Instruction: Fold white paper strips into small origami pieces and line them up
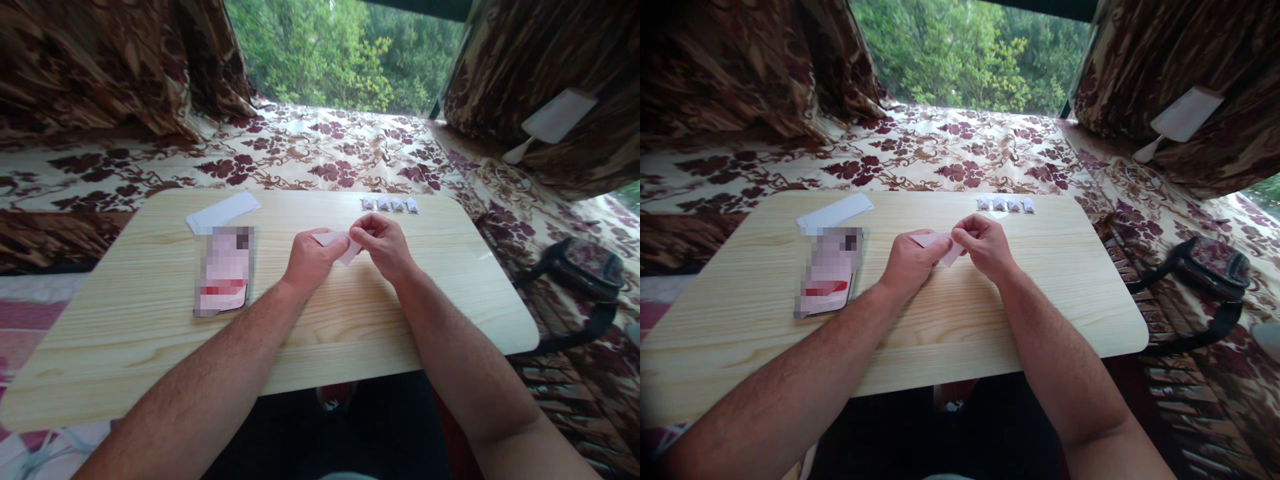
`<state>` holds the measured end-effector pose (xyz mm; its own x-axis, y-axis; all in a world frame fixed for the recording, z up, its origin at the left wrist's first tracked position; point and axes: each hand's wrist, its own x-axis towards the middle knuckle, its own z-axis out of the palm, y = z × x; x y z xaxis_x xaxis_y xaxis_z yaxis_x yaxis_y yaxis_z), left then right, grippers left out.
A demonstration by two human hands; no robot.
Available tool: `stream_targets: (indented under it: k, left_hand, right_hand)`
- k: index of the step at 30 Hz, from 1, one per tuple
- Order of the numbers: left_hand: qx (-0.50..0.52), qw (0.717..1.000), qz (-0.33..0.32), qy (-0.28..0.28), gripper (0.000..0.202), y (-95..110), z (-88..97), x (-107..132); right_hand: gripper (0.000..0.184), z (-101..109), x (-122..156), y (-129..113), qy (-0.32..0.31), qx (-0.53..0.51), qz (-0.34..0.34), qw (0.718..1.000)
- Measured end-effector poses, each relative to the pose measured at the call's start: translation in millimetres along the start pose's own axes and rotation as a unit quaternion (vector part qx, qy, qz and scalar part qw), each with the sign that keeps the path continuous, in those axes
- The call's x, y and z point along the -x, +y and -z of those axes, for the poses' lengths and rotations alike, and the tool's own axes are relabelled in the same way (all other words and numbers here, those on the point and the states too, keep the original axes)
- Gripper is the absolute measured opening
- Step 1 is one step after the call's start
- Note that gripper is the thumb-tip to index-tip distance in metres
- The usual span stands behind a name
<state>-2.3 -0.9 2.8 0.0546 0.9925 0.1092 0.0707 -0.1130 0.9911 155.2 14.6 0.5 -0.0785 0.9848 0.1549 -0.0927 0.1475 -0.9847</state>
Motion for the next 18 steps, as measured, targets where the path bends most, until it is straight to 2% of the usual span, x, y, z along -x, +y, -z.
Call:
stream_targets:
  k: [4, 7, 10, 18]
  left_hand:
    - [0.017, 1.0, -0.005, 0.025, 0.028, -1.7, 1.5, -2.2]
    - [0.025, 0.999, -0.009, 0.043, 0.026, -1.9, 3.3, -3.4]
    - [0.016, 0.999, -0.012, 0.046, 0.026, -1.3, 4.1, -3.3]
    - [0.004, 0.997, -0.025, 0.07, 0.027, -1.3, 2.1, -1.9]
  right_hand:
    - [0.043, 0.0, 1.0, -0.3, -0.01, -0.06, -0.053, 0.997]
    - [0.037, -0.8, 1.8, -0.5, -0.057, -0.067, -0.093, 0.992]
    - [0.035, -2.3, 2.5, -0.8, -0.064, -0.073, -0.098, 0.99]
    - [0.034, -3.1, 2.5, 0.1, -0.026, -0.116, -0.088, 0.989]
